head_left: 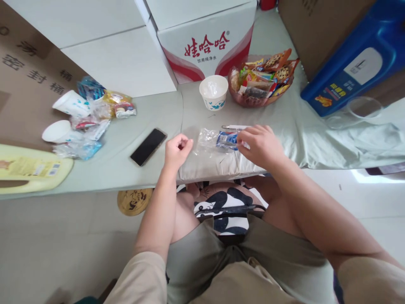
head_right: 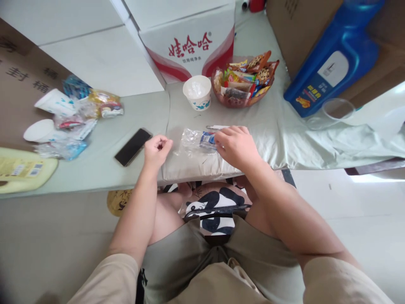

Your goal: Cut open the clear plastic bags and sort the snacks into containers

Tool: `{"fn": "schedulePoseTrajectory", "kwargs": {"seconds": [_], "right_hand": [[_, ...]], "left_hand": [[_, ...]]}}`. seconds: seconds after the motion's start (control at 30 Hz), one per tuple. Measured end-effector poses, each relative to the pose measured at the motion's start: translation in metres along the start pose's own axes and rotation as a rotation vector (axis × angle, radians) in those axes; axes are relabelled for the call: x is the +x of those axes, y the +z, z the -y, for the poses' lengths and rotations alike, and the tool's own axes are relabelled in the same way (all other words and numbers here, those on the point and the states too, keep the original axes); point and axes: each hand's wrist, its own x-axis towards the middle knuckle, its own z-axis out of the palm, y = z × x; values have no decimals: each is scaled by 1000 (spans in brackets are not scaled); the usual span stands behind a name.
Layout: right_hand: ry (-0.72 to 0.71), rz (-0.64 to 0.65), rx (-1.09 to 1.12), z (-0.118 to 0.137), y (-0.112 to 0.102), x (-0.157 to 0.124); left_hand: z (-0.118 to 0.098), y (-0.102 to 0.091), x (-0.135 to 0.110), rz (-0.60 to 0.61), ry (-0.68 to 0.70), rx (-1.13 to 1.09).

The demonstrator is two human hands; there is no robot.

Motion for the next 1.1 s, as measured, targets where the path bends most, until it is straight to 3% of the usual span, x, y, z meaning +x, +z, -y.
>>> {"fn": "schedulePoseTrajectory", "kwargs": {"seconds": [0.1, 0.2, 0.33, 0.43, 0.53, 0.6, 0.77, 0.87, 1.1], "right_hand": [[-139, 154, -16, 4, 1, -11], [-189, 125, -77, 19, -2, -21], [-102, 114, -126, 38, -10, -27], [37, 261, -155, 36, -13, -29], [121, 462, -169, 22, -12, -31], [145, 501, -135, 12, -10, -30], [390, 370, -135, 2, -4, -18], [477, 299, -147, 3, 2, -10], [297, 141, -50, 3, 19, -5]], "left_hand": [[1, 6, 2, -59, 50, 71], [-6, 18, 7, 1, 198, 165], [-11, 40, 17, 310, 279, 236], [-7, 51, 23, 503, 211, 284], [-2, 52, 26, 500, 172, 291], [-2, 49, 27, 477, 150, 267], [-11, 44, 25, 431, -31, 111], [-14, 48, 24, 405, -39, 105], [-21, 61, 20, 445, 42, 128]]}}
